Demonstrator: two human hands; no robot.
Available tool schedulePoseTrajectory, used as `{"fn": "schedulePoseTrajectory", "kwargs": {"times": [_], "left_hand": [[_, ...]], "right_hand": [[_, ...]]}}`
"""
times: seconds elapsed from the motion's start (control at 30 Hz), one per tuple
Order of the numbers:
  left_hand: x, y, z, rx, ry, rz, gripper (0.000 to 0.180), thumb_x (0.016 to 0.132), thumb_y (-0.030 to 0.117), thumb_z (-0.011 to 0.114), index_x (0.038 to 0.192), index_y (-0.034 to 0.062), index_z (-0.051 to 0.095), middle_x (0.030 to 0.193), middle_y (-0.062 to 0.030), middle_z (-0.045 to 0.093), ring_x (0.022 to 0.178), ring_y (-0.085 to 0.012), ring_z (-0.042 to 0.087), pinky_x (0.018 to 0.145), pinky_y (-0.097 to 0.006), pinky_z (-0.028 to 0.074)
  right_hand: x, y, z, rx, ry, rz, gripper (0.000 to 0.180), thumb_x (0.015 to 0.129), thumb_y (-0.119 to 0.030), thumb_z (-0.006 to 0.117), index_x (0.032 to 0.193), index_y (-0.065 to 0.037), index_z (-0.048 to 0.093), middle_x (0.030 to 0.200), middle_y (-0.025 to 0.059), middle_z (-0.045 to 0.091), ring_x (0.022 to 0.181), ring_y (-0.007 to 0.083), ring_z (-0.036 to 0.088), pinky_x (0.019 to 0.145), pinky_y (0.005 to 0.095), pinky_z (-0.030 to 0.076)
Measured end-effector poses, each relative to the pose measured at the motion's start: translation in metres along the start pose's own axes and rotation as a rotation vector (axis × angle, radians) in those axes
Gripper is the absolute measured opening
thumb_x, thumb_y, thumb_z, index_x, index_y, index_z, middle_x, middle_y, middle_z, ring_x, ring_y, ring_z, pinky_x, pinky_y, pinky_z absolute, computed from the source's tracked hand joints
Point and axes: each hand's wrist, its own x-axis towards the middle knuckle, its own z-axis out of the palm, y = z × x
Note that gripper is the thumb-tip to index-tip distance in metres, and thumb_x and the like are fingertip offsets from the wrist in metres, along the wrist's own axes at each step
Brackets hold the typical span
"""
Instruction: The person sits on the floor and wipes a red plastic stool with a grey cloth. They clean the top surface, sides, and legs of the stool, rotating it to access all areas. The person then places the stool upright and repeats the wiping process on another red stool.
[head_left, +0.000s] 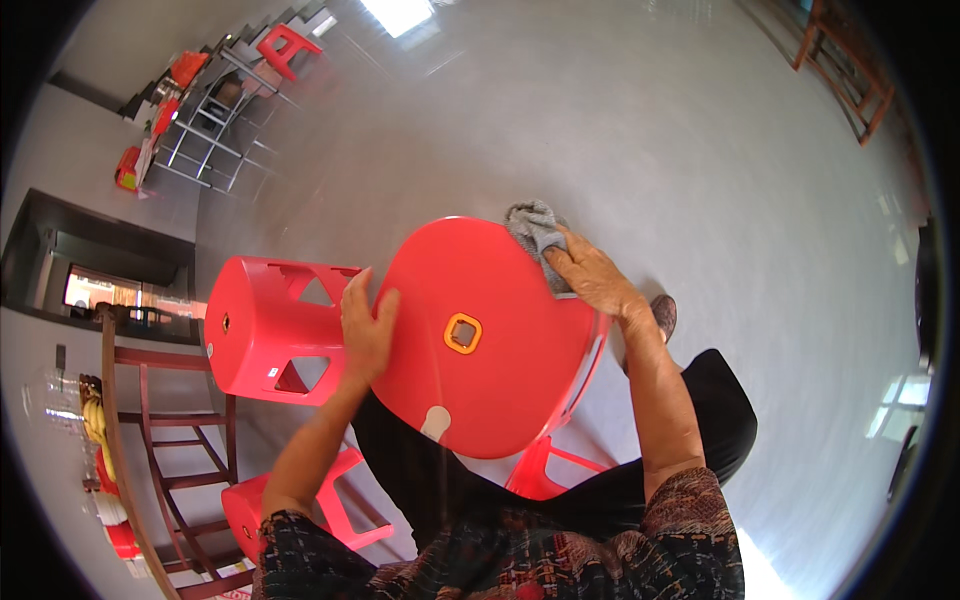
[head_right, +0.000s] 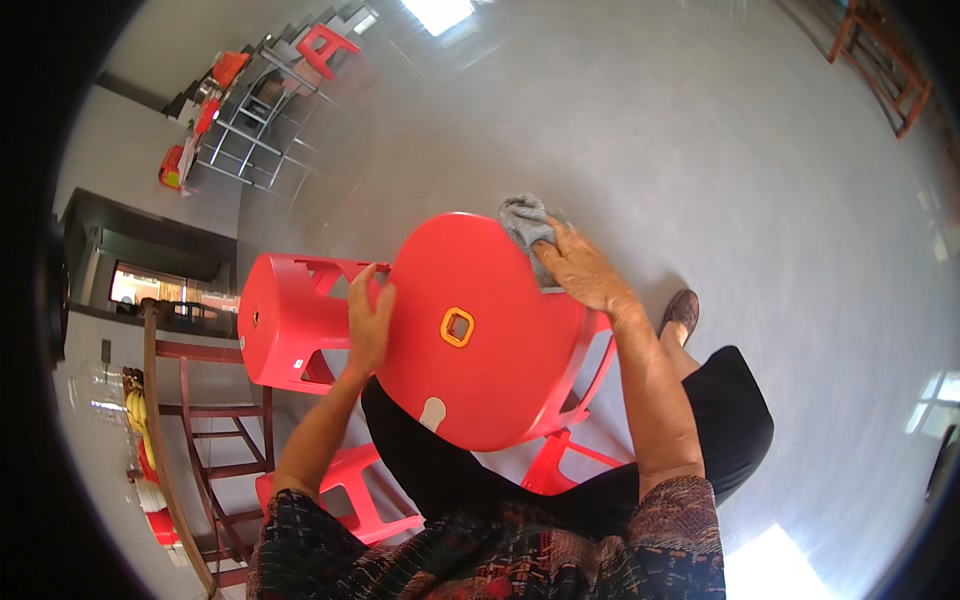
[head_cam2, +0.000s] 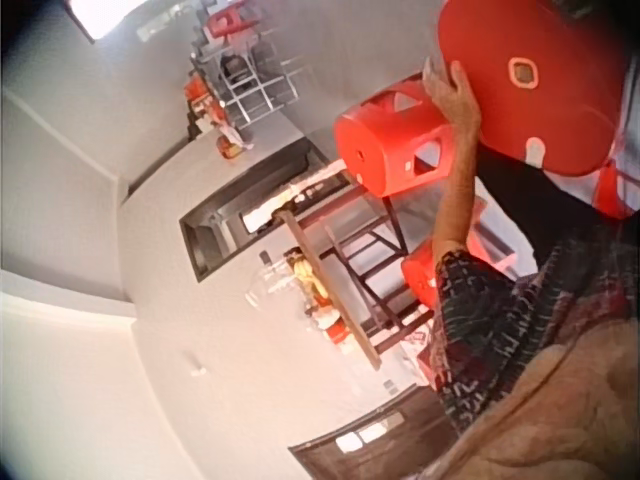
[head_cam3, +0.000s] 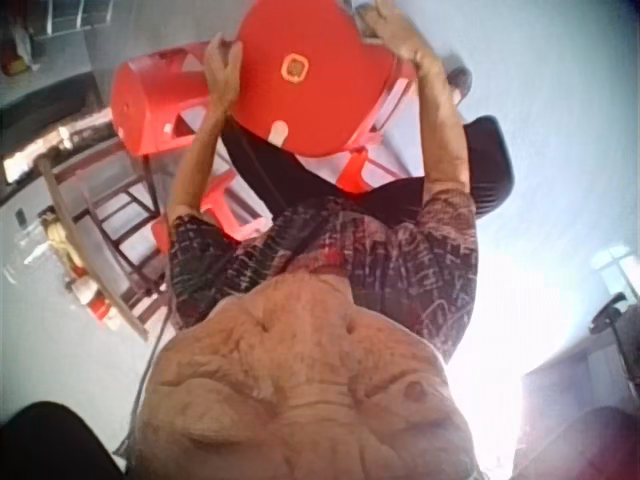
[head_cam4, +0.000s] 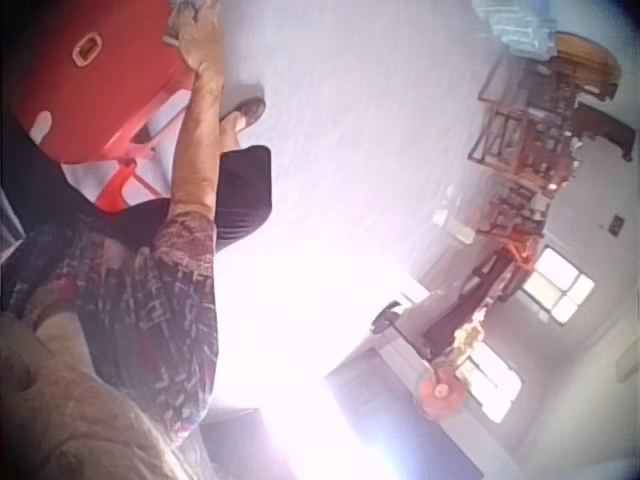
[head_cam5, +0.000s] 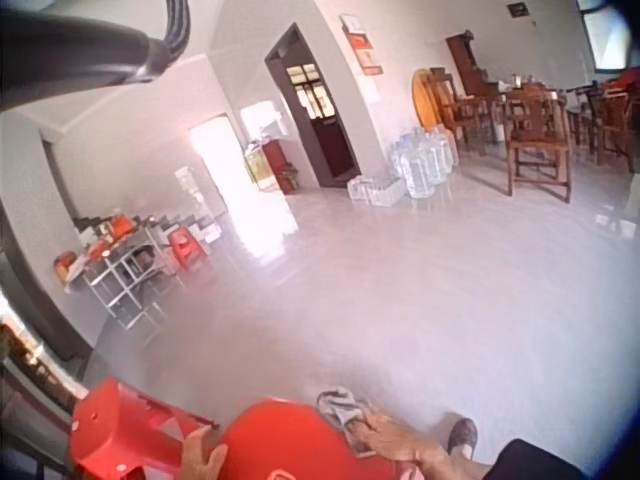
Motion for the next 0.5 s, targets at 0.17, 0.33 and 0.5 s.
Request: {"fn": "schedulePoseTrajectory", "kwargs": {"times": [0.17,0.33,0.5], "left_hand": [[0.047,-0.024,-0.002,-0.673,-0.558,-0.773,0.064,0.099,0.054,0.032,0.143,0.0080,0.042,0.140,-0.0086,0.048,0.129,-0.0226,0.045,0.108,-0.036,0.035],[0.062,0.005,0.006,-1.035,-0.622,-0.731,0.065,0.096,0.053,0.043,0.141,0.0067,0.043,0.134,-0.0101,0.054,0.121,-0.0206,0.052,0.101,-0.035,0.044],[0.057,0.035,-0.033,-1.019,-0.660,-0.692,0.053,0.091,0.043,0.058,0.128,0.0044,0.054,0.123,-0.0074,0.060,0.110,-0.0173,0.059,0.092,-0.032,0.050]], "right_hand": [[0.030,-0.001,-0.008,0.313,-0.185,0.141,0.054,0.091,-0.046,0.048,0.114,0.001,0.060,0.118,0.0119,0.057,0.110,0.0232,0.052,0.098,0.0329,0.040],[0.037,0.000,-0.012,0.519,-0.223,0.262,0.058,0.081,-0.043,0.064,0.116,0.002,0.058,0.117,0.0109,0.057,0.111,0.0206,0.051,0.088,0.0352,0.047],[-0.002,-0.036,-0.038,0.593,-0.165,0.197,0.078,0.071,-0.035,0.075,0.133,0.003,0.048,0.122,0.0152,0.058,0.109,0.0256,0.056,0.096,0.0380,0.045]]}}
